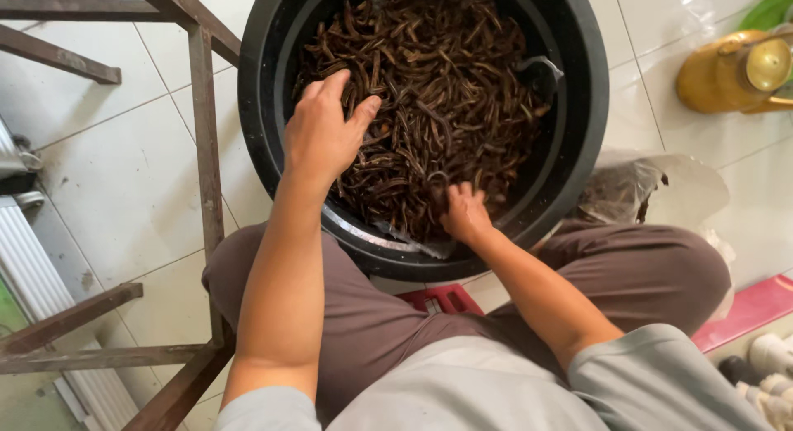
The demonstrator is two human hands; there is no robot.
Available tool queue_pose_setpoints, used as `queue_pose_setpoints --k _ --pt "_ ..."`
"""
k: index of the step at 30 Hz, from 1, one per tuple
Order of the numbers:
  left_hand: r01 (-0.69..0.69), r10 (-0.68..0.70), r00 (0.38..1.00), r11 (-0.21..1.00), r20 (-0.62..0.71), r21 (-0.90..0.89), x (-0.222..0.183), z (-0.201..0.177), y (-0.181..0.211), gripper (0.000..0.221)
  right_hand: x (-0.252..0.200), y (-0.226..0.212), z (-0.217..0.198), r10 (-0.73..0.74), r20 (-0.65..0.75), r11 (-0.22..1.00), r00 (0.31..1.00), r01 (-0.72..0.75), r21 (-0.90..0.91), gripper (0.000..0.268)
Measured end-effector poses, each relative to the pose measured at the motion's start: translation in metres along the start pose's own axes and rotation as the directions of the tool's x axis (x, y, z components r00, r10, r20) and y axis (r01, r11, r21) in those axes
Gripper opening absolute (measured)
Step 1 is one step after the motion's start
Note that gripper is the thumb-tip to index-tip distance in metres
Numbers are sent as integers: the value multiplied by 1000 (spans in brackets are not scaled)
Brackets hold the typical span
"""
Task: The person sorts dried food items in a large black bin by hand, picking up small bundles and placing them into a separate clear plastic bag.
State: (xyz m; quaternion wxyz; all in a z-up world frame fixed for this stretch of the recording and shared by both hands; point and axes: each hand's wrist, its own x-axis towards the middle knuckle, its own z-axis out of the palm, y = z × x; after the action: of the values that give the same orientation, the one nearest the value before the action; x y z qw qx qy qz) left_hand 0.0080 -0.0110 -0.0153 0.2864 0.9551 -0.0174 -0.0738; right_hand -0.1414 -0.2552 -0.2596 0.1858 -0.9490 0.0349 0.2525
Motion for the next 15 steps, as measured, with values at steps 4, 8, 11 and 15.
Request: queue_pose_setpoints --k 4,8,11,15 --pt "48 -30 992 988 120 -149 10 26 -2 68 -16 -3 -55 -235 -56 946 970 241 216 39" --pt "182 12 957 754 290 -631 3 54 -5 84 -46 -30 -166 -119 -148 843 982 179 507 30" --pt "348 79 910 386 407 -854 -2 61 -3 96 -59 -46 -210 -152 -431 769 889 381 514 29" --pt "440 162 877 105 452 -892 -12 75 -1 103 -21 -43 -204 -461 -638 711 616 687 150 51"
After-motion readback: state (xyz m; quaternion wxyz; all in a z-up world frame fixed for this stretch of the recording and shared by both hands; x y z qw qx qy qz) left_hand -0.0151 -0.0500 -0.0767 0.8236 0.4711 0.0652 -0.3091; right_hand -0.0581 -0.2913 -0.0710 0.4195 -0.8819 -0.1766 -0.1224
